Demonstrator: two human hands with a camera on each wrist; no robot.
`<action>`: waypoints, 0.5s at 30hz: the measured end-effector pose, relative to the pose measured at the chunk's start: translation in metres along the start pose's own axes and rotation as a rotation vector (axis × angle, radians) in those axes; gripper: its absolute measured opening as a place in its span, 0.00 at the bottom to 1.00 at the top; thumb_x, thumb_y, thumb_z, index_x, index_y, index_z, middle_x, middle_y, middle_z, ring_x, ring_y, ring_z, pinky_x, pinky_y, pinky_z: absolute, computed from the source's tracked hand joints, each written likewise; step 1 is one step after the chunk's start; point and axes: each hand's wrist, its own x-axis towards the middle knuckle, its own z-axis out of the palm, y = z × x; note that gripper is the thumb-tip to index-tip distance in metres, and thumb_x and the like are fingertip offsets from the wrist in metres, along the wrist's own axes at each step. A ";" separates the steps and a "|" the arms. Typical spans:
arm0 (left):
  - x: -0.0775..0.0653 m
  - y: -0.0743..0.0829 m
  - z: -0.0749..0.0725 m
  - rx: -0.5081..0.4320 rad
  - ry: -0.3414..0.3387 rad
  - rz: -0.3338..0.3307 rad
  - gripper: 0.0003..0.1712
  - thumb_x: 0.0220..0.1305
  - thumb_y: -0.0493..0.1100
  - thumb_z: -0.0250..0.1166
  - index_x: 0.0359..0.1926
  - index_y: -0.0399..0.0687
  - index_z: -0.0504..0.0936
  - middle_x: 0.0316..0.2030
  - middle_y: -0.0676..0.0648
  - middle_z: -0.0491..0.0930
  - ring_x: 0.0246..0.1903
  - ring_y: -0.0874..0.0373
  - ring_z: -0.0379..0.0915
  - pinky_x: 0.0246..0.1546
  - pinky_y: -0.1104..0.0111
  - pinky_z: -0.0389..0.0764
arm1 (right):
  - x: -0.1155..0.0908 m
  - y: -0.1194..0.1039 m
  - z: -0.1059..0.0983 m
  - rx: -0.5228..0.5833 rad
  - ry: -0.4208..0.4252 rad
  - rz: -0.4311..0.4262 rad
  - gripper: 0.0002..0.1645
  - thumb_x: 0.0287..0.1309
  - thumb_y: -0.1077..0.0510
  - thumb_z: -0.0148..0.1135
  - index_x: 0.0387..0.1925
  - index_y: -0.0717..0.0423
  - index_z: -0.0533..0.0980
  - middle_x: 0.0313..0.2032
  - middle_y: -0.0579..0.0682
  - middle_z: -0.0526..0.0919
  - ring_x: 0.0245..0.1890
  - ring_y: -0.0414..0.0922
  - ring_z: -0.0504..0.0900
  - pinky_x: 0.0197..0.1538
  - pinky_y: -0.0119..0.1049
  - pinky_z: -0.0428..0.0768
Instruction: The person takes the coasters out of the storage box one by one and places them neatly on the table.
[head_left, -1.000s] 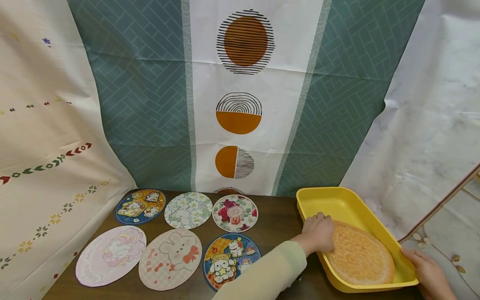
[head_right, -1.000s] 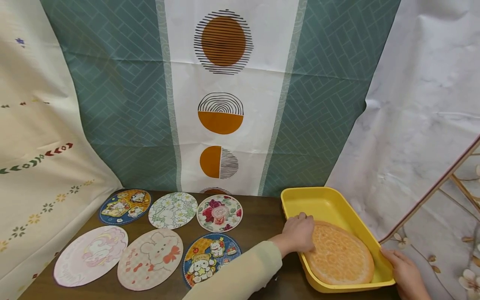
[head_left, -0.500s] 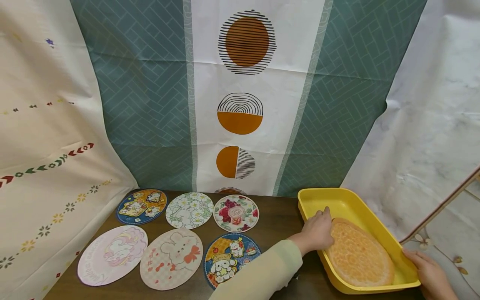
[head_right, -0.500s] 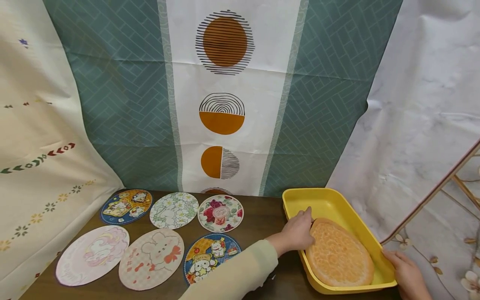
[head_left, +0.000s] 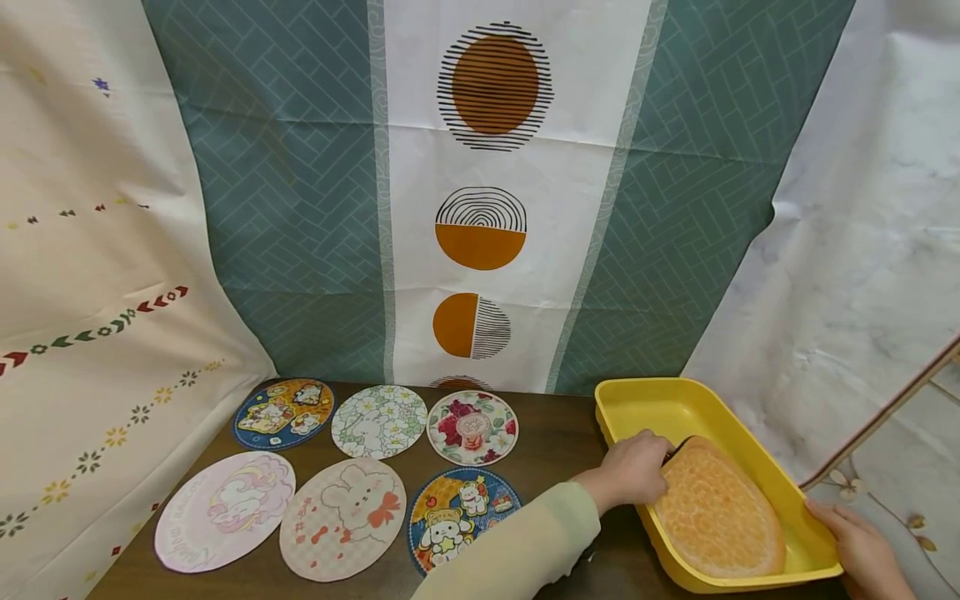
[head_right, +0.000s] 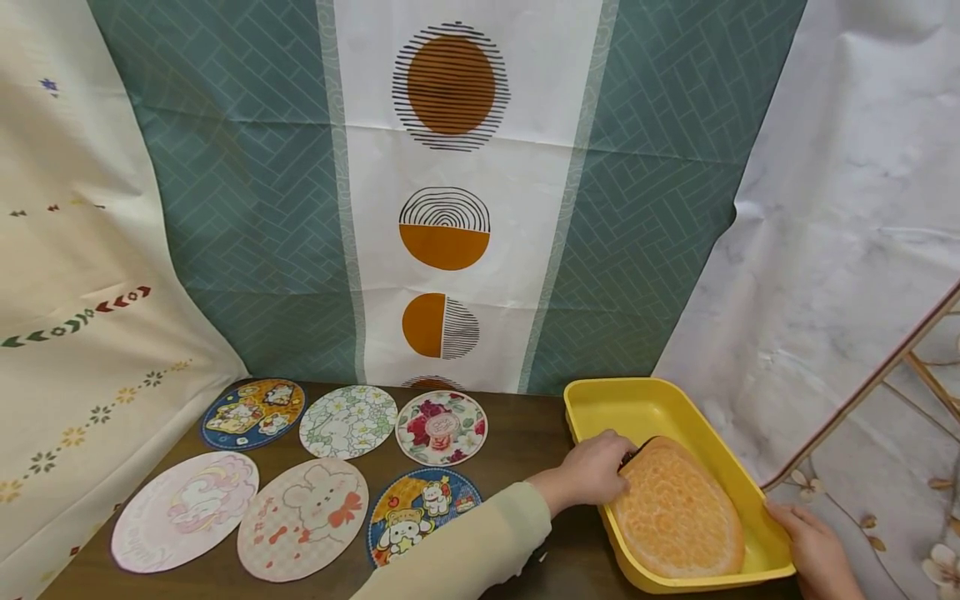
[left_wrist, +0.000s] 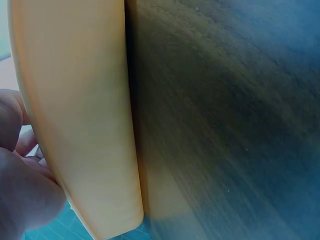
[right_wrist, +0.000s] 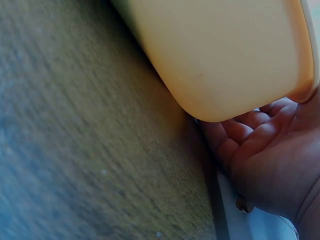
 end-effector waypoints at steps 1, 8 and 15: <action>-0.001 0.000 0.000 -0.005 0.005 0.004 0.26 0.63 0.48 0.71 0.62 0.68 0.79 0.49 0.65 0.77 0.46 0.73 0.71 0.44 0.75 0.75 | 0.000 0.000 0.001 0.001 0.006 0.003 0.37 0.79 0.39 0.39 0.54 0.75 0.63 0.31 0.51 0.79 0.29 0.49 0.83 0.35 0.45 0.85; -0.007 0.001 0.000 -0.042 0.044 0.065 0.24 0.69 0.46 0.66 0.64 0.70 0.76 0.52 0.68 0.77 0.48 0.76 0.72 0.45 0.79 0.74 | 0.000 0.000 0.001 0.014 0.005 0.002 0.34 0.80 0.41 0.38 0.52 0.74 0.63 0.31 0.51 0.79 0.29 0.49 0.83 0.35 0.45 0.85; -0.009 0.005 -0.003 -0.014 0.076 0.114 0.24 0.74 0.49 0.63 0.66 0.75 0.73 0.48 0.71 0.81 0.40 0.77 0.75 0.36 0.80 0.73 | 0.004 0.004 0.000 0.016 0.025 0.010 0.35 0.79 0.40 0.40 0.53 0.74 0.64 0.31 0.51 0.80 0.30 0.49 0.83 0.35 0.46 0.85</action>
